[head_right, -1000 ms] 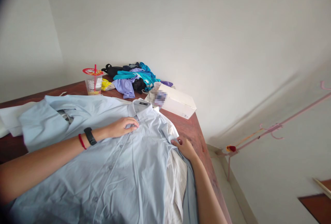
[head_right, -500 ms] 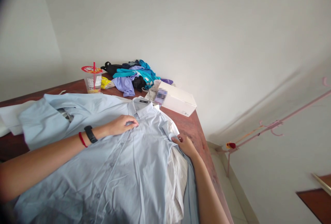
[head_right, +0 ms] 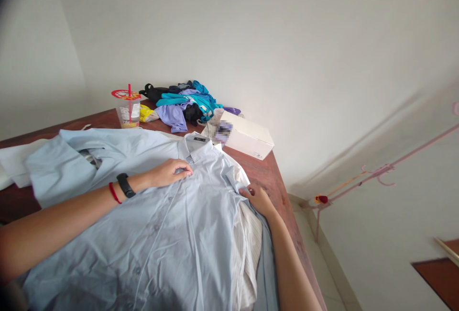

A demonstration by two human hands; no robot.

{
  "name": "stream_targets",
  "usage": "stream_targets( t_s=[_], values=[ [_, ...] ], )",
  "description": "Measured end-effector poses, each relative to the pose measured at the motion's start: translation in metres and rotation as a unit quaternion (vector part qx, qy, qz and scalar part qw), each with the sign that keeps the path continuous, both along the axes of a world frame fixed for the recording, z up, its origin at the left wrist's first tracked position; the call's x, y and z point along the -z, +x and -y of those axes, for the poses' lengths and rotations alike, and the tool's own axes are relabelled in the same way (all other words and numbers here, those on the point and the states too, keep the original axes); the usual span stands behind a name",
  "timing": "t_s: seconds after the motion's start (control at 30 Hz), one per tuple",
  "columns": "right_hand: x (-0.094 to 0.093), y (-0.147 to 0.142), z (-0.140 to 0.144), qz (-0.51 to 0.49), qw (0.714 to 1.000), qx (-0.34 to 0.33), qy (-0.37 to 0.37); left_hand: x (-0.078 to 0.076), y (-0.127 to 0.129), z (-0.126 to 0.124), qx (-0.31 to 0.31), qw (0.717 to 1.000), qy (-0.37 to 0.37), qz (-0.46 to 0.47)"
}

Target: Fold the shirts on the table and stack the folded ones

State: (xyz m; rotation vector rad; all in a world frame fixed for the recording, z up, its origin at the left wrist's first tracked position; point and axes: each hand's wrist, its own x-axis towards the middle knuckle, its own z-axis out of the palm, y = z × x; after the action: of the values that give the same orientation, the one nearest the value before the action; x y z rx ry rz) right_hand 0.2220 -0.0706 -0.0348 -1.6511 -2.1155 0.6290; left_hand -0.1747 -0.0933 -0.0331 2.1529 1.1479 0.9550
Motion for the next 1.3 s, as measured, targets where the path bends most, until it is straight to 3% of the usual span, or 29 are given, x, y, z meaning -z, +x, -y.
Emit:
stream_targets(
  t_s=[0.3,0.83,1.3],
  values=[
    [0.002,-0.002,-0.003,-0.041,0.999,0.021,0.013,0.003,-0.002,-0.003,0.014,1.000,-0.005,-0.005],
    [-0.009,-0.006,0.005,-0.006,1.000,0.016,-0.010,0.001,-0.001,-0.002,0.012,1.000,-0.003,-0.011],
    [0.001,-0.002,-0.003,-0.017,1.000,0.007,0.014,0.001,-0.001,-0.003,0.013,1.000,-0.012,-0.009]
  ],
)
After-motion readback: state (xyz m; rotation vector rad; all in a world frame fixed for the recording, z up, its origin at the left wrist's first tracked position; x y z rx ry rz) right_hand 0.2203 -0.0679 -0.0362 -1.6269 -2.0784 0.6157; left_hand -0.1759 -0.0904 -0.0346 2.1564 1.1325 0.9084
